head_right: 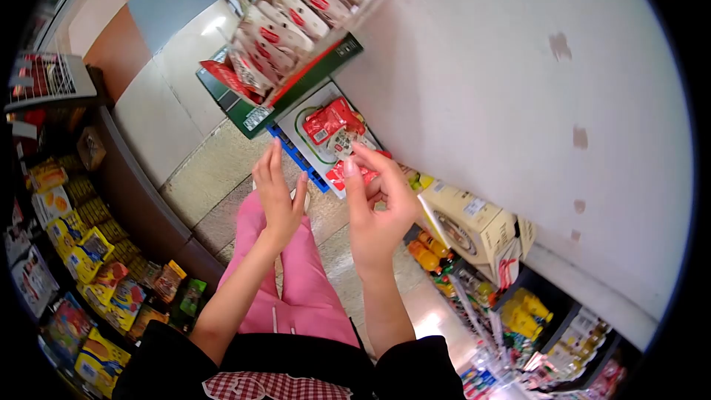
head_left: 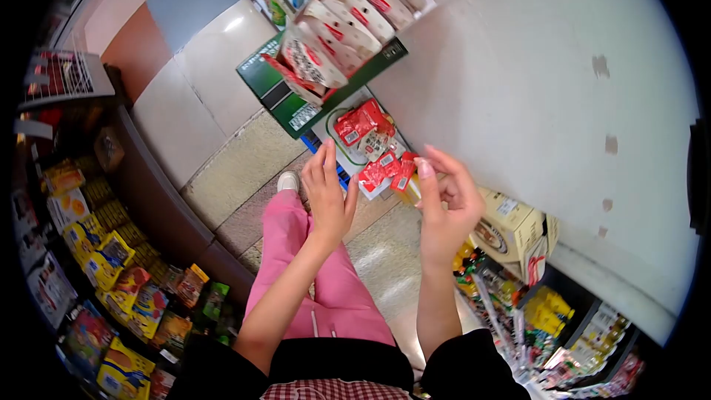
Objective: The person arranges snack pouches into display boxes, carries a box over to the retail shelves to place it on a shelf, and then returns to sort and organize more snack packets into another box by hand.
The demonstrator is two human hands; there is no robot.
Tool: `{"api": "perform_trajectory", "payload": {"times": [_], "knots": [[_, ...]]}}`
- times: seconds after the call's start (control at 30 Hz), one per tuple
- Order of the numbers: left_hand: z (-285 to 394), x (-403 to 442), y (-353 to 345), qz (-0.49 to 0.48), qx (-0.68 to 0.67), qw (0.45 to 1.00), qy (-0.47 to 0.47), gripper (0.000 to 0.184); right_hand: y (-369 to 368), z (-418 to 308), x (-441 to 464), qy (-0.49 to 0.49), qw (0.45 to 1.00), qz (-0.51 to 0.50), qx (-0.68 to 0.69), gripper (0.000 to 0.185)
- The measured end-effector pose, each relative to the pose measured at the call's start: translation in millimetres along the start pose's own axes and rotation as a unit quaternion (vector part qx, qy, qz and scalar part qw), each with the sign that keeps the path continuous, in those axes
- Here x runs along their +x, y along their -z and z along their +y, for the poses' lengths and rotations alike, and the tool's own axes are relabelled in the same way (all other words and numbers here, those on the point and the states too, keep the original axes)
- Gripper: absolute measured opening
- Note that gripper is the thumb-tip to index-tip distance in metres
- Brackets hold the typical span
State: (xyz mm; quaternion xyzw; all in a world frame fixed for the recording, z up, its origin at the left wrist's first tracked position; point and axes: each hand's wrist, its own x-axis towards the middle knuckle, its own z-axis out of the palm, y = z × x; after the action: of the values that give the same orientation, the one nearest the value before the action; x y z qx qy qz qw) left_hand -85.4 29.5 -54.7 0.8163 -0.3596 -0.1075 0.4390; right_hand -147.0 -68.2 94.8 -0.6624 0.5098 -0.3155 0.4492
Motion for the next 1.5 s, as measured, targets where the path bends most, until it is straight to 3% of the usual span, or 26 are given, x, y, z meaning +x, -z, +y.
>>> {"api": "perform_trajectory", "payload": {"times": [0.17,0.4,0.5,0.6,0.83,1.0,1.1,1.13,1.23,1.33,1.37,1.43,1.5], "knots": [[-36,-43,-47,-0.099,0.055,0.994,0.009,0.069,17,81,-38,-0.078,0.996,0.035,-0.008,0.020],[-89,-82,-127,-0.207,0.106,0.972,0.028,0.045,22,163,-70,-0.146,0.988,0.051,0.014,0.020],[-114,-98,-169,-0.332,0.180,0.924,0.066,0.050,25,193,-80,-0.170,0.983,0.066,0.011,0.021],[-152,-121,-218,-0.362,0.158,0.907,0.149,0.054,30,220,-94,-0.187,0.980,0.073,0.004,0.019],[-195,-138,-282,-0.266,0.095,0.947,0.151,0.048,42,278,-118,-0.238,0.965,0.111,0.023,0.019],[-205,-139,-314,-0.210,0.143,0.952,0.170,0.033,45,307,-131,-0.253,0.958,0.133,0.033,0.019],[-227,-143,-326,-0.177,0.135,0.967,0.126,0.026,49,313,-135,-0.259,0.956,0.135,0.018,0.018],[-228,-141,-325,-0.209,0.112,0.956,0.175,0.017,50,313,-135,-0.260,0.956,0.136,0.016,0.018],[-226,-140,-319,-0.235,0.009,0.936,0.262,0.014,52,313,-134,-0.248,0.960,0.126,-0.013,0.022],[-219,-140,-309,-0.219,-0.232,0.899,0.300,0.011,49,309,-129,-0.233,0.965,0.104,-0.061,0.030],[-216,-141,-302,-0.235,-0.222,0.889,0.324,0.011,47,307,-126,-0.227,0.966,0.096,-0.079,0.033],[-144,-114,-252,-0.262,-0.204,0.868,0.370,0.010,40,314,-122,-0.123,0.967,0.107,-0.196,0.037],[-120,-106,-220,-0.286,-0.254,0.839,0.388,0.008,35,311,-115,-0.061,0.956,0.119,-0.260,0.039]]}}
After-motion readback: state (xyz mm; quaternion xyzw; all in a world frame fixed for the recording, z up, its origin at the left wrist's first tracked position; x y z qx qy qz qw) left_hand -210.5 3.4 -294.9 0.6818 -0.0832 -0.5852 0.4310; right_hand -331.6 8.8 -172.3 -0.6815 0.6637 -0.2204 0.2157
